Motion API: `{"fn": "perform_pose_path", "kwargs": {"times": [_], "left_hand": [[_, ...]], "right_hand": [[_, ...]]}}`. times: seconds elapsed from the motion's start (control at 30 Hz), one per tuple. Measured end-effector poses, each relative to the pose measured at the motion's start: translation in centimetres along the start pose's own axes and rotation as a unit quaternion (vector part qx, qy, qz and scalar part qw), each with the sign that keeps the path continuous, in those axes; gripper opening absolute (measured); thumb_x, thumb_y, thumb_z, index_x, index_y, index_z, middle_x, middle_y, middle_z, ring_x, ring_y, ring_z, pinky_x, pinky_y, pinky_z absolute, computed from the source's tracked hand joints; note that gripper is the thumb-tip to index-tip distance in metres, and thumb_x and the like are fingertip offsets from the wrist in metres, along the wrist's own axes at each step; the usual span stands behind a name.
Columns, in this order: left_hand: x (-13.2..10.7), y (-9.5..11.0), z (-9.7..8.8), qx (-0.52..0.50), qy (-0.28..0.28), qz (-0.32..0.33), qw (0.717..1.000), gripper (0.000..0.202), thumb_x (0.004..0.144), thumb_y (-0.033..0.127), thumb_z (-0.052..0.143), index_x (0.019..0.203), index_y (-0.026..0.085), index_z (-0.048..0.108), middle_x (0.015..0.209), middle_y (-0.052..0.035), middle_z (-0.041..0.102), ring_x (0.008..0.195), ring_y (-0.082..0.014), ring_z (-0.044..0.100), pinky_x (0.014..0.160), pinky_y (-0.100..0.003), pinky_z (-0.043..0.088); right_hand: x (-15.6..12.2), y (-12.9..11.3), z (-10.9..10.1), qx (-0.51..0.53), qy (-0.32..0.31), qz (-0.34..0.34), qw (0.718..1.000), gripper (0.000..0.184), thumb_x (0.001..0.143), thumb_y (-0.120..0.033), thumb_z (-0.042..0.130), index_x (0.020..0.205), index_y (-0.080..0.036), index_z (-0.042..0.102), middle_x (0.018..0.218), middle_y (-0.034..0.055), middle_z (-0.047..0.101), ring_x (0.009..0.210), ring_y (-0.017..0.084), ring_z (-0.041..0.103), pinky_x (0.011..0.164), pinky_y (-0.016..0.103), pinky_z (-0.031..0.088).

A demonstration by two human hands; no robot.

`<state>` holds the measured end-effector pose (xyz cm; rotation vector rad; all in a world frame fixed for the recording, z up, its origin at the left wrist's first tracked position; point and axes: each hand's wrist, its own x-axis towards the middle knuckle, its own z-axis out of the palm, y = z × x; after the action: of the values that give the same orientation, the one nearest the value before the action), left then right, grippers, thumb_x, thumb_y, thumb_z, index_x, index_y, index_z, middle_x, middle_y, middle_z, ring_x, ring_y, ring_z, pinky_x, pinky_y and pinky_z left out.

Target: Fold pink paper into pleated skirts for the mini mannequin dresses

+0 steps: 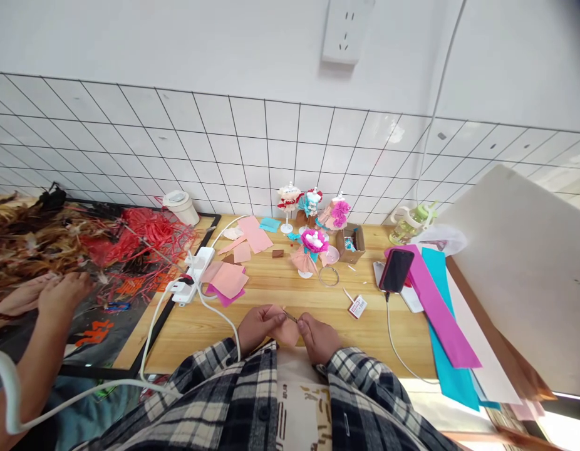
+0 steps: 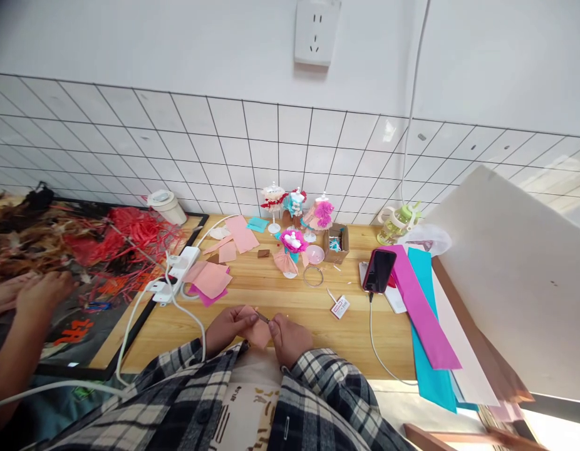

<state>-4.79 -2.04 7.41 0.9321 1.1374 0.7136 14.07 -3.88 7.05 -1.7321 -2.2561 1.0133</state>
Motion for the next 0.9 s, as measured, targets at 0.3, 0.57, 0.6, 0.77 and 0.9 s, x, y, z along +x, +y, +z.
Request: {"fn": "perform_pose_path", "kwargs": {"times": [0.3,0.57,0.6,0.77,0.9], "left_hand": [[-0.04,0.07,0.06,0.023,0.021,0.033,0.999,0.038,0.064,0.050,0.071,0.072,0.013,0.065,0.068,-0.0014,0.065,0.067,-0.0157,0.057,0.065,-0.025,0.044],[0.08,-0.33,-0.04,0.029,-0.004,0.029,0.999,0.038,0.065,0.049,0.070,0.079,0.014,0.066,0.072,-0.0033,0.067,0.071,-0.0181,0.061,0.070,-0.028,0.046],[0.08,-0.37,-0.04,0.032,-0.005,0.032,0.999,0.038,0.066,0.049,0.069,0.079,0.014,0.066,0.072,-0.0033,0.067,0.071,-0.0182,0.061,0.070,-0.028,0.046],[0.03,-0.31,0.06,0.038,0.023,0.036,0.998,0.036,0.066,0.048,0.069,0.075,0.013,0.065,0.068,-0.0013,0.065,0.067,-0.0161,0.059,0.065,-0.025,0.044],[0.02,-0.31,0.08,0.033,0.025,0.037,0.998,0.035,0.066,0.048,0.070,0.072,0.013,0.063,0.064,0.0007,0.062,0.062,-0.0138,0.055,0.061,-0.023,0.042]], "right_hand": [[-0.16,-0.37,-0.22,-0.033,-0.002,0.019,0.999,0.040,0.097,-0.044,0.020,0.091,-0.022,0.053,0.079,0.0043,0.067,0.070,0.018,0.061,0.054,0.027,0.026],[-0.34,-0.53,-0.42,-0.026,0.002,0.013,1.000,0.039,0.096,-0.046,0.024,0.091,-0.022,0.055,0.081,0.0037,0.068,0.071,0.018,0.061,0.055,0.026,0.027],[-0.35,-0.52,-0.40,-0.023,0.003,0.015,1.000,0.038,0.096,-0.046,0.025,0.091,-0.023,0.055,0.082,0.0035,0.068,0.071,0.018,0.061,0.055,0.026,0.027],[-0.34,-0.32,-0.27,-0.010,0.003,0.010,1.000,0.036,0.097,-0.044,0.026,0.094,-0.022,0.054,0.085,0.0040,0.068,0.074,0.018,0.061,0.057,0.026,0.027],[-0.32,-0.23,-0.21,-0.021,0.000,0.007,1.000,0.037,0.097,-0.045,0.025,0.094,-0.022,0.054,0.086,0.0037,0.068,0.074,0.017,0.060,0.057,0.025,0.027]]}}
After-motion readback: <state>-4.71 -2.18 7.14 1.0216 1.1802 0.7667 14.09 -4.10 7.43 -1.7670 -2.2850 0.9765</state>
